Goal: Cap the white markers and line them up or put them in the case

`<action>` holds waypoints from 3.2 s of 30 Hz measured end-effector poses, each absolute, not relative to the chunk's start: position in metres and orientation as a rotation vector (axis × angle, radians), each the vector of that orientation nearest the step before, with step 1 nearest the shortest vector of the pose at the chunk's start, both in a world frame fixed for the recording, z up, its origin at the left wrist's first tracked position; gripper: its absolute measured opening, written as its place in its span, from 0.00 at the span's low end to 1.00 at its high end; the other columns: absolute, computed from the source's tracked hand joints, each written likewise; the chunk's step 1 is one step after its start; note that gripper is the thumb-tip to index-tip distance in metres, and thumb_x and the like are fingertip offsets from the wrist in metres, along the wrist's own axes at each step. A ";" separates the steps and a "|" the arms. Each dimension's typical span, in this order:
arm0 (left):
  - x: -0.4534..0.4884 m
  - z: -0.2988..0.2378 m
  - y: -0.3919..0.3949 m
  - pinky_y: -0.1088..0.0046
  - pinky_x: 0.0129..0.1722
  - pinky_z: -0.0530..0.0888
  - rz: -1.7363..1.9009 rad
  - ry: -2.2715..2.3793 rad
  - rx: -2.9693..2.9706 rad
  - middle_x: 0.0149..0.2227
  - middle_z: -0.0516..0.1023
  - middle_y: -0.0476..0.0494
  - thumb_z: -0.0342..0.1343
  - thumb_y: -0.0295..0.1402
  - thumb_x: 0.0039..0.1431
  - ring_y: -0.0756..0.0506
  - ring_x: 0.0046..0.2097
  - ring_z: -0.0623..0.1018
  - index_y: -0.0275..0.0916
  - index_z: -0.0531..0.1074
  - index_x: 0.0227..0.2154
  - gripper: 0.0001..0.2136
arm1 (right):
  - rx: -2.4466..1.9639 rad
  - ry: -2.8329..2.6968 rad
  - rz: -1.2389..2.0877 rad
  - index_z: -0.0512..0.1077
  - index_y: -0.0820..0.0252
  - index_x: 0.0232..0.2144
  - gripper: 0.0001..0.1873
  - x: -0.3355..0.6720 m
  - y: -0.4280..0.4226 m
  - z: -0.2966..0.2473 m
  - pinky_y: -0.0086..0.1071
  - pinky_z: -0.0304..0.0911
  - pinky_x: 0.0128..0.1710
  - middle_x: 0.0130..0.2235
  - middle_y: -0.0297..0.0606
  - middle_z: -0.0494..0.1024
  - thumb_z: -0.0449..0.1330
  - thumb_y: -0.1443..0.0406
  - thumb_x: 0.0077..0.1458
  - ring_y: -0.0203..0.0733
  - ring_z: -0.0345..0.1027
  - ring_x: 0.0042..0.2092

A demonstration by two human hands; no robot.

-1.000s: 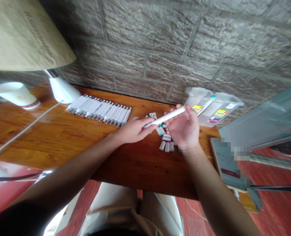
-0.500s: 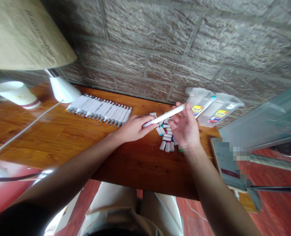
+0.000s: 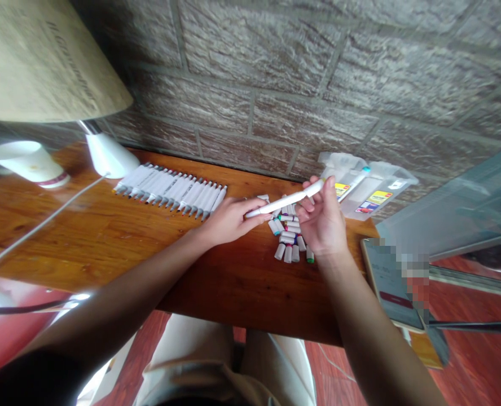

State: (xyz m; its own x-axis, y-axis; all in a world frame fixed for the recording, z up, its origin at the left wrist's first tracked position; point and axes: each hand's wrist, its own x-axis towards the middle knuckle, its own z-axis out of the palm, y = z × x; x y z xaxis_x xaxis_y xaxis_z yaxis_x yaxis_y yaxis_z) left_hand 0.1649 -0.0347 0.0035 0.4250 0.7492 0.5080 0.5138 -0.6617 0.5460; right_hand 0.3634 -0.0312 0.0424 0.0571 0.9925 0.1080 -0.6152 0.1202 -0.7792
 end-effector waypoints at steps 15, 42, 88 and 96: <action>0.165 0.001 -0.035 0.77 0.30 0.65 1.107 1.056 2.343 0.32 0.81 0.49 0.55 0.43 0.67 0.52 0.28 0.72 0.38 0.78 0.42 0.14 | -0.696 -0.819 1.350 0.77 0.54 0.36 0.14 0.365 -0.030 0.041 0.19 0.54 0.16 0.35 0.31 0.84 0.72 0.56 0.49 0.24 0.53 0.20; 0.166 0.005 -0.036 0.78 0.28 0.64 1.013 0.980 2.363 0.28 0.81 0.48 0.52 0.41 0.69 0.52 0.26 0.74 0.36 0.77 0.32 0.16 | -0.741 -1.129 1.408 0.80 0.53 0.39 0.21 0.352 -0.037 0.022 0.28 0.65 0.29 0.31 0.31 0.81 0.75 0.52 0.43 0.32 0.68 0.28; 0.167 0.006 -0.038 0.74 0.26 0.61 0.978 0.879 2.512 0.18 0.71 0.50 0.49 0.42 0.71 0.53 0.22 0.70 0.38 0.72 0.21 0.23 | -0.415 -0.809 1.808 0.63 0.53 0.22 0.32 0.361 -0.060 0.049 0.30 0.46 0.18 0.13 0.21 0.43 0.47 0.34 0.55 0.32 0.33 0.16; 0.167 0.005 -0.039 0.75 0.30 0.65 0.936 0.862 2.480 0.23 0.78 0.47 0.49 0.42 0.71 0.51 0.26 0.76 0.37 0.77 0.26 0.21 | -0.463 -0.775 1.721 0.66 0.53 0.23 0.32 0.356 -0.053 0.044 0.30 0.48 0.20 0.14 0.23 0.46 0.46 0.35 0.59 0.33 0.36 0.18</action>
